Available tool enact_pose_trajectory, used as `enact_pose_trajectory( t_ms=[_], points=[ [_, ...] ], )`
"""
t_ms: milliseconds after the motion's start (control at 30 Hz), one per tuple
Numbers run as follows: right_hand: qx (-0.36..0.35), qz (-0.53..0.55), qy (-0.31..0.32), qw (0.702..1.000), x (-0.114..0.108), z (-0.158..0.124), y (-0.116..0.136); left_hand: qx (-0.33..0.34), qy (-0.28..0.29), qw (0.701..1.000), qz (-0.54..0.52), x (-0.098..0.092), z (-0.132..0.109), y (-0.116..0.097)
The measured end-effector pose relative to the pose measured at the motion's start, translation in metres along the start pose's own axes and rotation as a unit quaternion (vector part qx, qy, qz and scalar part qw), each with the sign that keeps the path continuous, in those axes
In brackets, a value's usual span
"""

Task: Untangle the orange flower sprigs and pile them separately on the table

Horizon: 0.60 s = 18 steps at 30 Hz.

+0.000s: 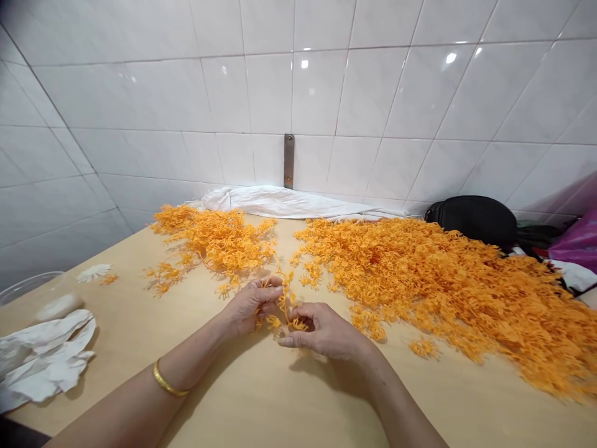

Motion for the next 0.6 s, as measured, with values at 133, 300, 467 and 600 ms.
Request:
enact_pose_trajectory(
  t_ms=[133,300,467,600],
  points=[
    [-0.02,0.01,-0.015,1.0,0.009,0.002,0.007,-0.012,-0.014,1.0,0.005,-0.003,0.0,0.002],
    [0.025,0.103,0.062,0.992,0.004,-0.005,0.001,-0.024,0.01,1.0,0.002,-0.002,0.002,0.005],
    [0.015,0.159,-0.109,0.981,-0.041,0.003,-0.007,-0.03,0.023,0.999,0.021,0.001,-0.001,0.005],
    [-0.048,0.157,-0.18,0.97,-0.037,0.021,-0.004,-0.024,0.036,0.997,0.057,0.0,0.002,0.008]
  ],
)
Point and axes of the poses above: each hand's wrist, its own z-axis towards the middle knuckle, its own x-axis out of the palm, y = z × x, the point moved 8 cm from there along z, towards the middle knuckle, and after that the axes turned 3 degrees about x, right-handed, at the moved point
